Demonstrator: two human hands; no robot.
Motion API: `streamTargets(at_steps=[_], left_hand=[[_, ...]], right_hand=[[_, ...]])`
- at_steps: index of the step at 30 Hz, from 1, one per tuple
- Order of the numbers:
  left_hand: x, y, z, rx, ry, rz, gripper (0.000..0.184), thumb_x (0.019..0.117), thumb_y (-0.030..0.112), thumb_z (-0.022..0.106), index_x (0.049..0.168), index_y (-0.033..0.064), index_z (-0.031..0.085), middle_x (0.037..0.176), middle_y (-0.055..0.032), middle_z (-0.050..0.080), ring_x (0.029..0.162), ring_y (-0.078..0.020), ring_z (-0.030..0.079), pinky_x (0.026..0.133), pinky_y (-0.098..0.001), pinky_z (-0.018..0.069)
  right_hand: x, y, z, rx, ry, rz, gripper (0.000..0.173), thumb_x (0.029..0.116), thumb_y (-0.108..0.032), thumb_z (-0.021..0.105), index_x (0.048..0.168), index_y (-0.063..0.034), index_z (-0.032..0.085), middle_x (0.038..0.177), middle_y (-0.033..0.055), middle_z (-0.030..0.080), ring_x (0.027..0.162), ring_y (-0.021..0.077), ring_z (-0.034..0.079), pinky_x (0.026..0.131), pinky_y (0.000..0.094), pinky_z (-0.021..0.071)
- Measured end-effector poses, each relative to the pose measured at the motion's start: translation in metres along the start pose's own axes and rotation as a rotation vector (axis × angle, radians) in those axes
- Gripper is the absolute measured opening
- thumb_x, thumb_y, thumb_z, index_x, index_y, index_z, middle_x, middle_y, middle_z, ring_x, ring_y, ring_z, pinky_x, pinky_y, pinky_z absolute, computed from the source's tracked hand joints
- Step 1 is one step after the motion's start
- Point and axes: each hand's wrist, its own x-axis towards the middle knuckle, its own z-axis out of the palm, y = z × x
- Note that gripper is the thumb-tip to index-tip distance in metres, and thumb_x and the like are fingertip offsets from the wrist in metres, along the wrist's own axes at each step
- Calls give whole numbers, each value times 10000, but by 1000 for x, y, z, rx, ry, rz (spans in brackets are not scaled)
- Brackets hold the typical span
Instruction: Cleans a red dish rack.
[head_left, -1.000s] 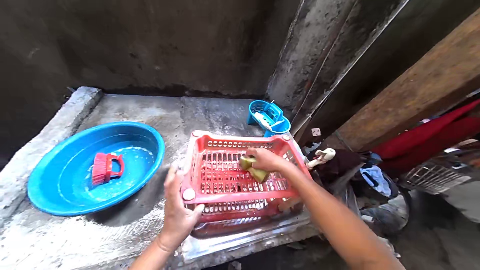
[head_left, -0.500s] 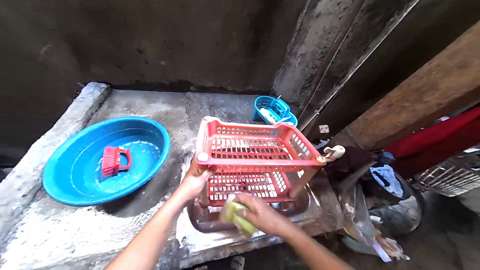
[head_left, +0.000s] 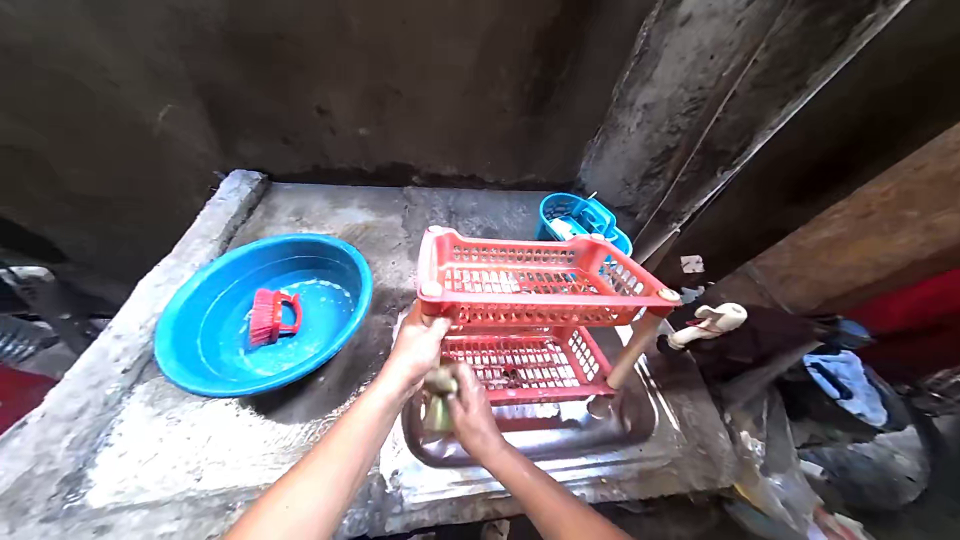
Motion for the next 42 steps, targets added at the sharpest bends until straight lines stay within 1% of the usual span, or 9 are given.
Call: streamTargets(at_steps=[4, 7, 11, 14, 17, 21, 25, 33, 42], left_hand=[[-11, -21, 10, 36, 2, 84, 378, 1004, 59, 565, 1347, -82, 494, 1165, -131, 651, 1043, -91, 646, 930, -264, 543], [-20, -33, 7, 30, 2, 150, 354, 950, 20, 604, 1269, -109, 520, 1056, -76, 685, 962, -34, 665, 886, -214, 554], [-34, -55, -10, 14, -45, 221, 338, 887, -63, 577, 1212, -111, 499, 917, -10, 716, 800, -28, 706, 768, -218, 608], [-48, -72, -22, 77, -68, 199, 383, 836, -23, 619, 1198, -108, 526, 889, -4, 714, 763, -29, 701, 748, -226, 610], [-61, -80, -29, 118, -86, 140, 447, 799, 1, 671, 1215, -99, 541, 915, 0, 723, 792, -12, 701, 789, -215, 605], [-59, -81, -31, 73, -118, 121, 338, 810, -19, 664, 1134, -51, 574, 840, 68, 708, 740, 17, 681, 755, -196, 595], [-58, -80, -33, 123, -140, 131, 328, 801, 6, 679, 1111, -64, 597, 870, 54, 705, 776, 34, 670, 791, -183, 578], [-60, -84, -25, 134, -134, 117, 301, 819, -8, 669, 1108, -62, 602, 869, 39, 721, 788, 20, 690, 802, -189, 589], [-61, -88, -23, 158, -113, 110, 316, 800, -53, 665, 1107, -53, 589, 837, 76, 723, 765, 34, 688, 786, -183, 595]], right_hand=[[18, -16, 6, 177, 262, 137, 393, 1008, -40, 422, 1278, 226, 527, 1252, 367, 604, 1226, 370, 595, 1093, 424, 437], [15, 9, -12, -41, -108, 114, 407, 1045, -69, 430, 1365, 159, 538, 1361, 332, 589, 1335, 387, 550, 1167, 462, 383], [29, 11, -71, -486, -517, 407, 396, 1068, -161, 499, 1394, 55, 563, 1419, 285, 562, 1374, 419, 496, 1165, 552, 355], [7, 23, -122, -640, -334, 701, 435, 1097, -144, 439, 1469, 78, 472, 1524, 293, 466, 1456, 423, 407, 1212, 543, 278], [-27, 55, -135, -796, -125, 741, 468, 1052, -141, 510, 1470, 68, 480, 1524, 283, 470, 1459, 412, 407, 1207, 553, 288], [-19, 48, -96, -880, -275, 857, 474, 1077, -141, 436, 1516, 39, 436, 1571, 289, 405, 1483, 457, 354, 1196, 626, 273], [0, 12, -46, -746, -492, 786, 485, 1096, -233, 440, 1494, 44, 464, 1551, 273, 444, 1472, 423, 392, 1204, 585, 293], [-15, 23, -75, -840, -306, 647, 449, 1070, -215, 477, 1434, 40, 540, 1474, 298, 519, 1409, 455, 464, 1146, 638, 351], [13, -16, -40, -343, -565, 511, 444, 1092, -200, 455, 1438, 73, 514, 1502, 279, 498, 1440, 392, 444, 1216, 503, 291]])
